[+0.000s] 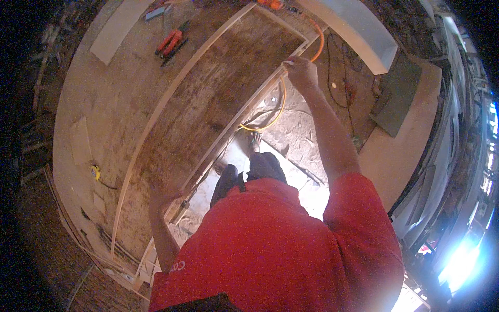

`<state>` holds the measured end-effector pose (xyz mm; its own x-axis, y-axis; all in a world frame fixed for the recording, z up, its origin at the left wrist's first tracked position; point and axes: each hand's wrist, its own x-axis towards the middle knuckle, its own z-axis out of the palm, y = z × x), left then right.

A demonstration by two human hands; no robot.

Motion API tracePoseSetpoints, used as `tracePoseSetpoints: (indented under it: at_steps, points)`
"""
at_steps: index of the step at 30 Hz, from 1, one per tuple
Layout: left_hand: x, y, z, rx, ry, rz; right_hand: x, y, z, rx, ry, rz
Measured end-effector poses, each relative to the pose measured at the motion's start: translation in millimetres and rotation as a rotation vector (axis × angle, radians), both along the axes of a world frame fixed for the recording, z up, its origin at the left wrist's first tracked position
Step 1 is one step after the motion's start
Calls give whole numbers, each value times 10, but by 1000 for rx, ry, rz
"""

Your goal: The person positions a thin wooden strip along a curved wooden frame and secures it using a pneumatic nail gun. The person repeatedly aligns the strip and drives nails along its length to attach it to the frame.

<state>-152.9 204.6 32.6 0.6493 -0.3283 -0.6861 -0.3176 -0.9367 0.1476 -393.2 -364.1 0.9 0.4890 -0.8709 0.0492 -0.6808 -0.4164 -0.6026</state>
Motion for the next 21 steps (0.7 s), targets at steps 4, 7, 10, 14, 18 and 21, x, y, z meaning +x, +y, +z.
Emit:
tracePoseSetpoints:
  at_steps: [4,7,10,14,18,21]
  points:
    - [34,556,-677,-61,-61,-90,38,132,-57,-67,17,63]
    - [-61,243,-402,5,-77,-41,60,325,-16,-54,32,77]
    - [-92,12,-68,16,-61,12,54,474,-18,-45,-17,116]
    - [-104,-78,111,-4,-33,73,99,683,-22,21,13,134]
    - [-90,128,-167,-120,-68,64,166,968,29,17,-26,109]
    - [-107,147,-129,-135,-83,78,199,1144,58,-6,-20,180]
